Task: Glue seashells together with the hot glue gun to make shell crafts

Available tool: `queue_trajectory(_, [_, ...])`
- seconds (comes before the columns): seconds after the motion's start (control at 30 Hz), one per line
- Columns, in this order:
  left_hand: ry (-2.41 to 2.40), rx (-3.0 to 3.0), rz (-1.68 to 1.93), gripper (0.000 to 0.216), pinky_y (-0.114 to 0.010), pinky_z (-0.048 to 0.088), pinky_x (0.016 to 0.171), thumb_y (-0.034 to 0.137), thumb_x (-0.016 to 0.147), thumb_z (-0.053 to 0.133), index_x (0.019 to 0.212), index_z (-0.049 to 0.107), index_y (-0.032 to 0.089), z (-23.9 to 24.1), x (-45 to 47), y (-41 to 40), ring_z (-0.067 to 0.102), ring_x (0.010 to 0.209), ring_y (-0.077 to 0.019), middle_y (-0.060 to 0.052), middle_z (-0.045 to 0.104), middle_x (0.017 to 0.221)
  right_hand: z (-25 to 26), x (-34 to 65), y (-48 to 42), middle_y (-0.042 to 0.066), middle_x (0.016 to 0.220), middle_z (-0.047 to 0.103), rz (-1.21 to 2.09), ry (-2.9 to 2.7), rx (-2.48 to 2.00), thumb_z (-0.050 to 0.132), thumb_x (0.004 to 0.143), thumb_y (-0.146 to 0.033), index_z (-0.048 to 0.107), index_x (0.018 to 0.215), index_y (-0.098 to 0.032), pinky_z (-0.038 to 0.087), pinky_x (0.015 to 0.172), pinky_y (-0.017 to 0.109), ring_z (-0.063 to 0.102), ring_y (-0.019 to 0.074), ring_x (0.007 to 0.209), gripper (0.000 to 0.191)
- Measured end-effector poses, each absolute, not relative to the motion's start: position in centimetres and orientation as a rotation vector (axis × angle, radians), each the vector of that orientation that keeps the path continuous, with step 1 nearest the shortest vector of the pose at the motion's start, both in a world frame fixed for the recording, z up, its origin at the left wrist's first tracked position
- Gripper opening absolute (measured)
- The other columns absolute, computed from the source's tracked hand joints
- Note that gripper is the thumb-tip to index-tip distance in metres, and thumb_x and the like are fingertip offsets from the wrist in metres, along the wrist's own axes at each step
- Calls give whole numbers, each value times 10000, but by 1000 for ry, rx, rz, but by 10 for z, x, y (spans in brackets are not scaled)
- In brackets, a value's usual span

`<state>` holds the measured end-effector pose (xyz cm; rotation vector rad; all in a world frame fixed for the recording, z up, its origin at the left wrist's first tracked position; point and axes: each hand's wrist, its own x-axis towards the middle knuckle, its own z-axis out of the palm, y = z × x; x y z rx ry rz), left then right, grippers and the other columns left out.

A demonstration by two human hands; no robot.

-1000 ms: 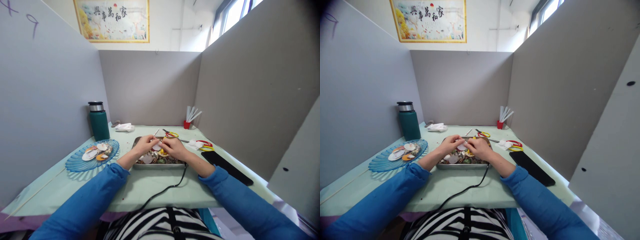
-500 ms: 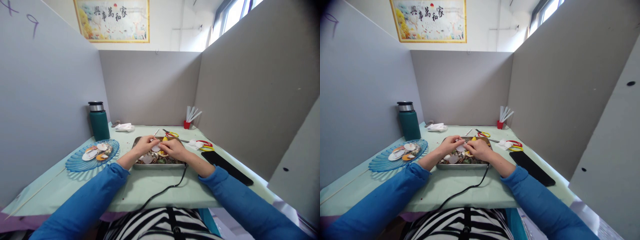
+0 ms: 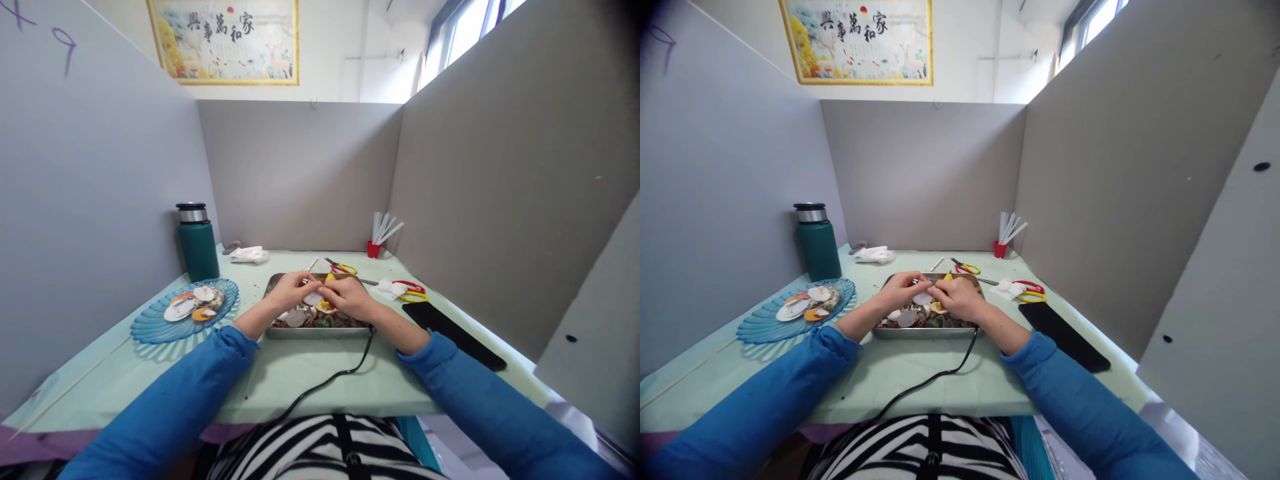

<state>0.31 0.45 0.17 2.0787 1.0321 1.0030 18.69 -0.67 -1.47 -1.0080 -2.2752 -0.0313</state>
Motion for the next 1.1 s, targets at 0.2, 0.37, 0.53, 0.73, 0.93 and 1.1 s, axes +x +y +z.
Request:
queue_trajectory(0.2, [903, 1919, 1002, 368, -186, 345, 449, 506, 704, 600, 730, 563, 141, 2, 3, 4, 458, 471, -80, 37, 498, 518, -13, 188, -10, -6, 523, 557, 89, -2286, -963, 351, 940, -433, 542, 578, -163, 292, 523, 226, 476, 97, 499, 490])
queue_trajectory(0.37, [836, 2006, 935, 356, -185, 333, 464, 483, 713, 596, 692, 562, 129, 3, 2, 2, 455, 519, -79, 22, 509, 565, -16, 189, -9, -7, 522, 570, 144, -2417, -824, 351, 943, -409, 575, 582, -165, 323, 547, 225, 505, 99, 513, 489])
queue_trajectory(0.53, [901, 2156, 898, 324, -185, 309, 455, 451, 734, 571, 677, 572, 131, 4, 2, 1, 422, 511, -77, 26, 486, 550, -17, 189, -9, -10, 507, 544, 24, -2462, -824, 385, 931, -384, 593, 600, -165, 304, 537, 225, 481, 96, 499, 449])
queue_trajectory(0.73, [971, 2150, 910, 314, -188, 311, 442, 449, 733, 554, 689, 580, 140, 3, 3, 2, 437, 496, -87, 24, 497, 545, -17, 187, -8, -1, 498, 534, -85, -2420, -879, 414, 922, -382, 601, 588, -162, 265, 526, 236, 462, 98, 493, 442])
queue_trajectory(0.93, [997, 2239, 962, 309, -189, 317, 460, 438, 737, 552, 677, 603, 139, 1, 2, 7, 439, 529, -94, 18, 512, 560, -16, 188, -9, 10, 607, 603, -72, -2386, -879, 428, 922, -378, 663, 809, -183, 284, 556, 233, 509, 111, 560, 325])
queue_trajectory(1.1, [980, 2160, 921, 327, -186, 330, 441, 456, 749, 544, 669, 566, 139, -1, 4, 7, 460, 498, -89, 24, 499, 545, -17, 187, -8, 17, 622, 615, -45, -2374, -908, 409, 934, -353, 638, 756, -174, 299, 570, 231, 523, 114, 571, 341])
